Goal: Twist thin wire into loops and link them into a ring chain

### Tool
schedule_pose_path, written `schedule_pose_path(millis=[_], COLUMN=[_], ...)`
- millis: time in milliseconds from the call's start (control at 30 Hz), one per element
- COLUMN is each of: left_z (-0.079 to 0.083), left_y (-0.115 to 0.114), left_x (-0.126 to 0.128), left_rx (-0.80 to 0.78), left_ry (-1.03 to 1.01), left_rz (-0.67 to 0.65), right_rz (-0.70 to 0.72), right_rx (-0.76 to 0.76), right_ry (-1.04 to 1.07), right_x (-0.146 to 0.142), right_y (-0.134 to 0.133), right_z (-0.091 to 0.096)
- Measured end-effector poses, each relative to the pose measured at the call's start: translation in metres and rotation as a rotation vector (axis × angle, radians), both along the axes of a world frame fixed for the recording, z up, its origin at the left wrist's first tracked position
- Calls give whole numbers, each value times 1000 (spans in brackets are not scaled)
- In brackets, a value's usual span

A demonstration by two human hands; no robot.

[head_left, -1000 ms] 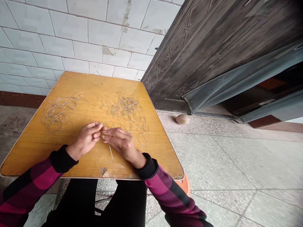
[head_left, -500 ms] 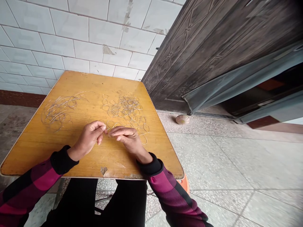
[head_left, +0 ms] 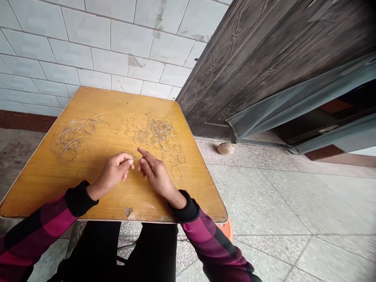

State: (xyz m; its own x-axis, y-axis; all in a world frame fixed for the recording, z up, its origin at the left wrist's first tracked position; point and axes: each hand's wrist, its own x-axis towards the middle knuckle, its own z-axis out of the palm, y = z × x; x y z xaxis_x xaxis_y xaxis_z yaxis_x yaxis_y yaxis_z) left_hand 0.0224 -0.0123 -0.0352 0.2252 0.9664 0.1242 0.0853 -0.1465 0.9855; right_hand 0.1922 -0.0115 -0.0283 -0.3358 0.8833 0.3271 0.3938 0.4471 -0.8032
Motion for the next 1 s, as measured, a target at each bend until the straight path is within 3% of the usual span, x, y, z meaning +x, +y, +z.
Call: schedule_pose_path(millis=[100,233,367,633,1000], left_z=[0,5,5,5,9], left_y=[3,7,10,10,5], left_x=[-1,-3,-4,-6,-3], left_rx=[28,112,206,181,334], left_ry=[68,232,369,406,500], left_rz=[16,42,26,-3,-59], right_rz=[-55,-104,-69,-23,-19], right_rx=[90,52,29,48,5], right_ry=[-354,-899,-1176,-1277,-1273], right_x=[-3,-14,-26,-30,-29], right_y=[2,4,2,-5,-8], right_z=[5,20,32,32,29])
